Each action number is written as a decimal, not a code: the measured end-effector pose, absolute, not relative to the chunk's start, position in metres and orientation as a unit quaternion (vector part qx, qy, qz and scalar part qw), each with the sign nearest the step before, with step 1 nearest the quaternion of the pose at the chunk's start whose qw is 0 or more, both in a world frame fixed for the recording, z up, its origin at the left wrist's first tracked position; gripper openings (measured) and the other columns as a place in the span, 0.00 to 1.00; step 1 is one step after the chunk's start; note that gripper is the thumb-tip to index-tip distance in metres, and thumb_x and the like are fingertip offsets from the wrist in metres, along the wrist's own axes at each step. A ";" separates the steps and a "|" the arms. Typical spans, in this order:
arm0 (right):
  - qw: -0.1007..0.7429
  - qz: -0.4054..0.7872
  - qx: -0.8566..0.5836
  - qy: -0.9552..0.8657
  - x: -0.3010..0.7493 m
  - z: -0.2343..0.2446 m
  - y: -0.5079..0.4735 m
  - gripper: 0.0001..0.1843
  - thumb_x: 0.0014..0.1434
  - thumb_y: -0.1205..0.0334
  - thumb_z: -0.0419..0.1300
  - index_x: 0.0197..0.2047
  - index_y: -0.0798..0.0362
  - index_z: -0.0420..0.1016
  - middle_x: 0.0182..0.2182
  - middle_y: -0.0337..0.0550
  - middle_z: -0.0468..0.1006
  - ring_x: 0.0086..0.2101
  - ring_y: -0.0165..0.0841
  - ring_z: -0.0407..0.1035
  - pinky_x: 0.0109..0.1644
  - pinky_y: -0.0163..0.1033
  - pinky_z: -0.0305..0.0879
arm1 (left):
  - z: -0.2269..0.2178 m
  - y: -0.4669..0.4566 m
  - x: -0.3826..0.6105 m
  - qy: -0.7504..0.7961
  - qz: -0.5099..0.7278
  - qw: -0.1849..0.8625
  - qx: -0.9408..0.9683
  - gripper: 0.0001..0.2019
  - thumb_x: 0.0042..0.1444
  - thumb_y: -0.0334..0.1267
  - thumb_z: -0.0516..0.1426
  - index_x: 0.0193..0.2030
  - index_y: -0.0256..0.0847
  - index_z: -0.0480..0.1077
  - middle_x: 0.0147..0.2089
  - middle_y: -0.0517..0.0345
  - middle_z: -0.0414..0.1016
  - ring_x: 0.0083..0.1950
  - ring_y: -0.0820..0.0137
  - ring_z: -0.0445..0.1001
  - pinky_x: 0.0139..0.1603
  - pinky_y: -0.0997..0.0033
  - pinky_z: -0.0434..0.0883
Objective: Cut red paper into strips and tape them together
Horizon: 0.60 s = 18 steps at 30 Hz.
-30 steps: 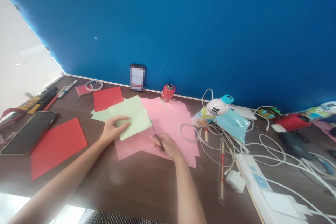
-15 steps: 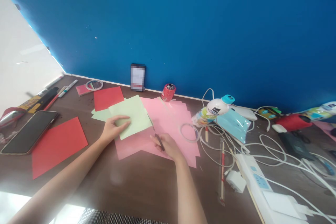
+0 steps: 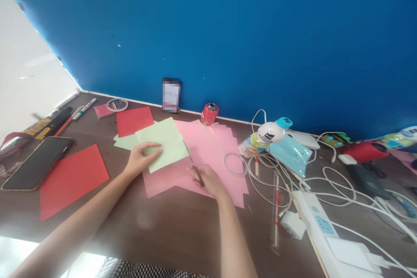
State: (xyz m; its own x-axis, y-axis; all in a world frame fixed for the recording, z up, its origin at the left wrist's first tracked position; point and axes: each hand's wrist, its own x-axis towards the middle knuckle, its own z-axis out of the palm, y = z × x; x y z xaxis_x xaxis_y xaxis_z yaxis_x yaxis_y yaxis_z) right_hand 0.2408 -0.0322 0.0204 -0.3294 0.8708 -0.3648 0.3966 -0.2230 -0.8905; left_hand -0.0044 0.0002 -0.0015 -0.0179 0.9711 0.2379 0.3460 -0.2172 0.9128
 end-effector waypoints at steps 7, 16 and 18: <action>0.209 0.561 -0.543 -0.589 0.240 0.022 -0.033 0.22 0.55 0.46 0.51 0.18 0.54 0.60 0.12 0.33 0.60 0.17 0.24 0.54 0.24 0.32 0.50 | -0.002 0.000 -0.004 0.534 0.474 0.334 0.615 0.10 0.47 0.42 0.59 0.36 0.42 0.74 0.40 0.54 0.77 0.44 0.63 0.74 0.46 0.63 0.71; 0.210 0.547 -0.552 -0.592 0.239 0.021 -0.033 0.24 0.54 0.44 0.51 0.17 0.53 0.57 0.12 0.33 0.59 0.16 0.24 0.53 0.23 0.32 0.49 | -0.001 0.001 -0.005 0.537 0.473 0.335 0.613 0.10 0.47 0.41 0.59 0.36 0.42 0.74 0.41 0.54 0.77 0.44 0.62 0.74 0.47 0.63 0.70; 0.211 0.549 -0.554 -0.589 0.238 0.021 -0.033 0.23 0.53 0.44 0.52 0.17 0.53 0.56 0.12 0.33 0.58 0.16 0.23 0.52 0.22 0.32 0.48 | -0.001 0.001 -0.005 0.539 0.471 0.334 0.614 0.10 0.47 0.41 0.59 0.36 0.42 0.74 0.41 0.54 0.77 0.44 0.63 0.74 0.47 0.63 0.70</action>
